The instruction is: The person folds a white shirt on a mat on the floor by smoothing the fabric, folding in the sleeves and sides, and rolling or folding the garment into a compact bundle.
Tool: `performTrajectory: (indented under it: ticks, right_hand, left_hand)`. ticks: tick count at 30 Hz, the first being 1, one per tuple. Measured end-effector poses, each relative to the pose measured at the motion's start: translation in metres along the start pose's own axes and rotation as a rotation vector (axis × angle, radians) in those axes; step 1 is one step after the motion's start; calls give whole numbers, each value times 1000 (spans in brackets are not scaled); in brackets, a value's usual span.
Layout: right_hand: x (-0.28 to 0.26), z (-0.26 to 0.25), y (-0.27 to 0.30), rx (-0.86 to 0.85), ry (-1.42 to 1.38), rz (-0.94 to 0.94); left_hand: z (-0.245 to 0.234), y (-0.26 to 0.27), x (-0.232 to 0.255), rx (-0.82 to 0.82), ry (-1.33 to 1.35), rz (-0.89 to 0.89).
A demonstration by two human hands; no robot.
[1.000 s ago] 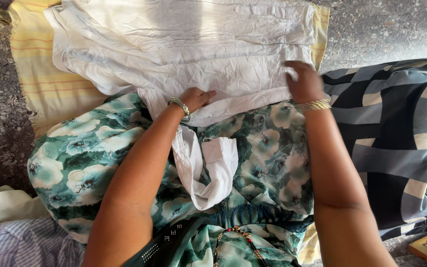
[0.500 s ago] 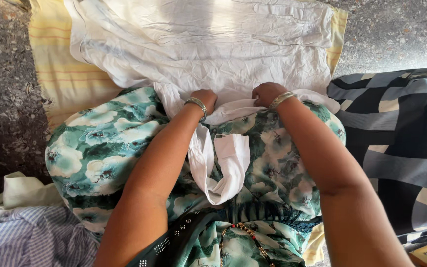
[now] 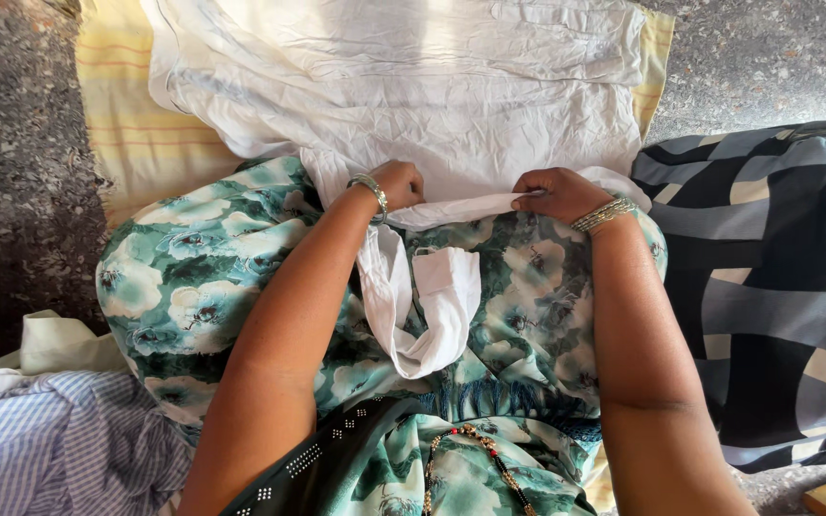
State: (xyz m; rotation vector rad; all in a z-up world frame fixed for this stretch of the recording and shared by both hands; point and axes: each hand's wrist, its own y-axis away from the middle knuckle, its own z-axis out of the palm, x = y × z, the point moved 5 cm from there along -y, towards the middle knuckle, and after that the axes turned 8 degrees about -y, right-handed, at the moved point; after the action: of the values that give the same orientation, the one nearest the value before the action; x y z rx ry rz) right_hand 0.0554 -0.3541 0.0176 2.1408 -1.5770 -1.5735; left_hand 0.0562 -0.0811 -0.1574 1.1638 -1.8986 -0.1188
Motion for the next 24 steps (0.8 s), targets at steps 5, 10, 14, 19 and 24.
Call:
performTrajectory:
  ticks: [5, 10, 14, 19, 24]
  right_hand:
    - [11, 4, -9, 9, -36, -3]
    - [12, 9, -23, -4, 43, -74]
    - [13, 5, -25, -32, 71, -47]
    - [37, 1, -34, -22, 269, 60]
    - [49, -9, -31, 49, 254, 108]
  left_hand:
    - [-5, 4, -2, 344, -4, 147]
    - [24, -3, -14, -31, -221, -126]
    - [30, -2, -26, -112, -231, -72]
    - [-5, 36, -26, -361, -389, -174]
    - [-74, 93, -33, -357, -419, -342]
